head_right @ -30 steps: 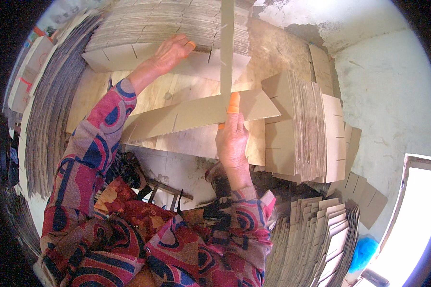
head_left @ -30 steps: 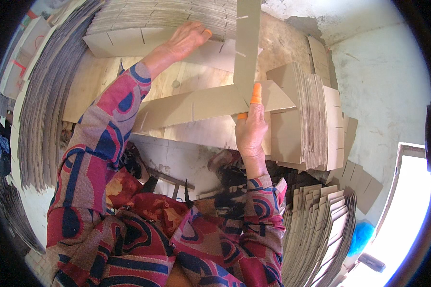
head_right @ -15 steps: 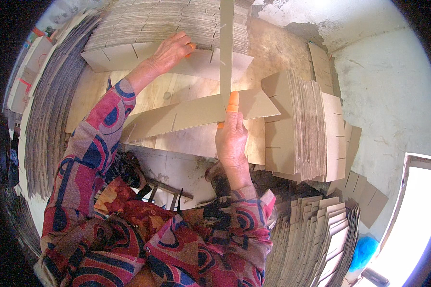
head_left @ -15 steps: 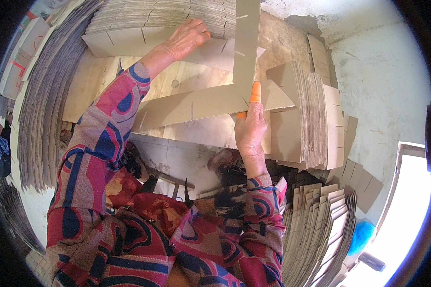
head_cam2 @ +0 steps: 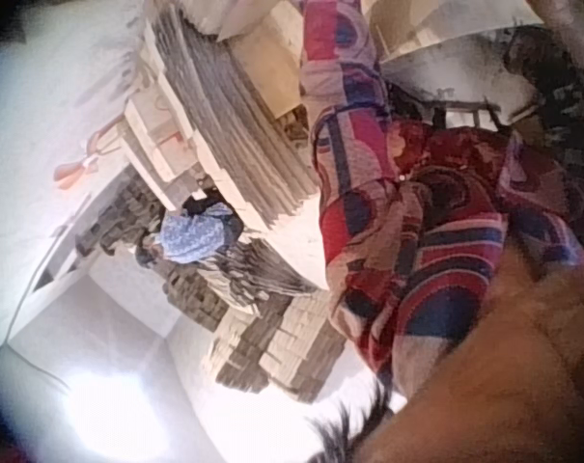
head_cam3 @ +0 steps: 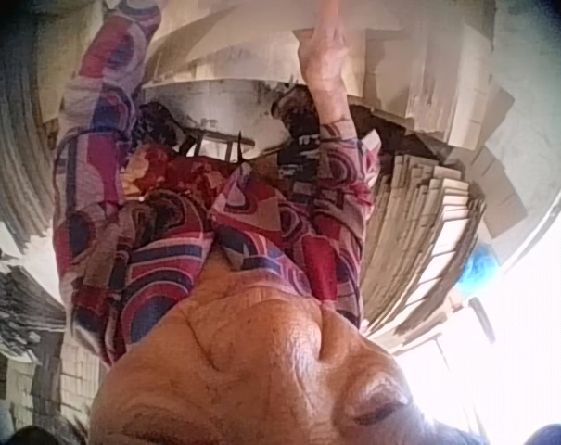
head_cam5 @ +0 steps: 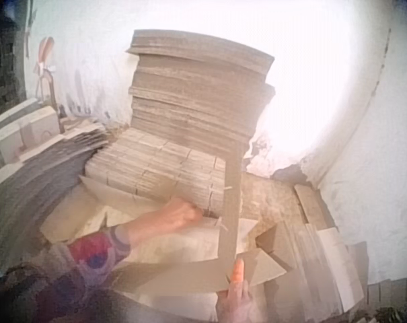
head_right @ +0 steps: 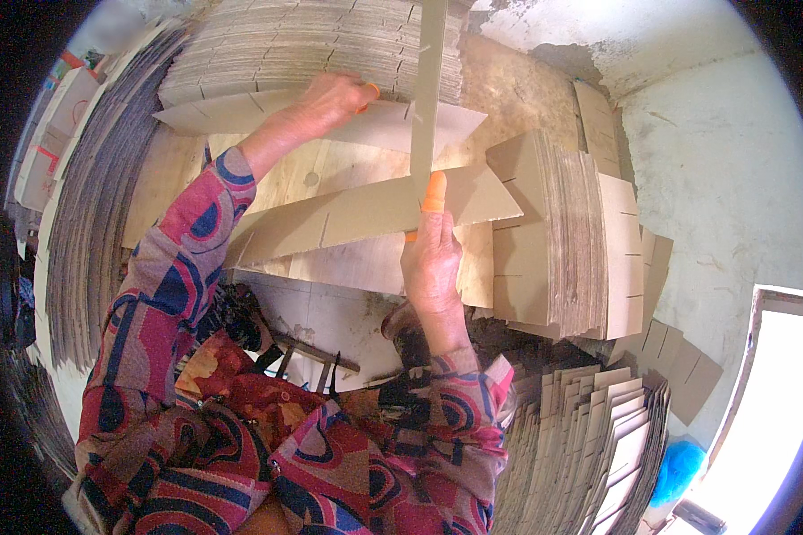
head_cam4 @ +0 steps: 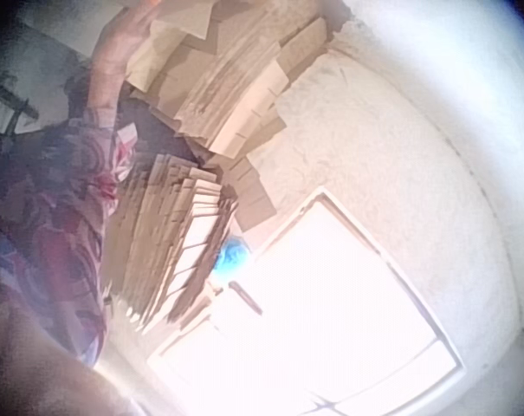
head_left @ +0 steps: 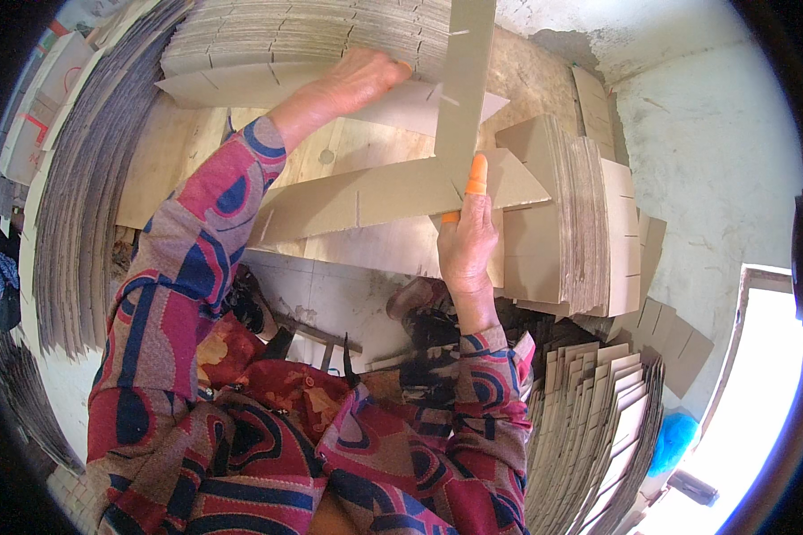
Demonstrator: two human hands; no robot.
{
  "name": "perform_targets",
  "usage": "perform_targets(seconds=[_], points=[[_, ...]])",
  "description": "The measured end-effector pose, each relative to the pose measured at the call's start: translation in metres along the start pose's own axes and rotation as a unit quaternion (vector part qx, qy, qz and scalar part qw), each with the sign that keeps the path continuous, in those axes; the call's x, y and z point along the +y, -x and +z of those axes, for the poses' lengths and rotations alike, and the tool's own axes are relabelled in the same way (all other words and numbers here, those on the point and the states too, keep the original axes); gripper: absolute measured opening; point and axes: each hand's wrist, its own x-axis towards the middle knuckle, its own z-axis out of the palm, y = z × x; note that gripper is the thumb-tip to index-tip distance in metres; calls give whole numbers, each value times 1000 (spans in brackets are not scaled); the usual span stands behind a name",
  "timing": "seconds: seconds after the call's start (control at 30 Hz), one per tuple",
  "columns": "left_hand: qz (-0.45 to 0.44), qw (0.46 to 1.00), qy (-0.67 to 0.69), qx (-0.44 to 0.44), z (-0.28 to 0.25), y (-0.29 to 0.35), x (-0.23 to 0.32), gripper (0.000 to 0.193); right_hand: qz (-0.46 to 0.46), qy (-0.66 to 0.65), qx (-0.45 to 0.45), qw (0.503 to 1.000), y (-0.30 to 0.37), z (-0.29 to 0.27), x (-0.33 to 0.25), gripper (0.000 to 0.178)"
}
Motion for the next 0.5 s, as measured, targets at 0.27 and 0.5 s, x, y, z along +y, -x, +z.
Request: perform_targets(seconds=[0.27, 0.5], points=[[17, 999, -28, 41, 3, 0, 7, 5, 34, -7, -16, 999, 8, -6, -3, 82], [24, 999, -26, 24, 3, 5, 17, 3, 63, -12, -7, 998, 9, -11, 1, 79]])
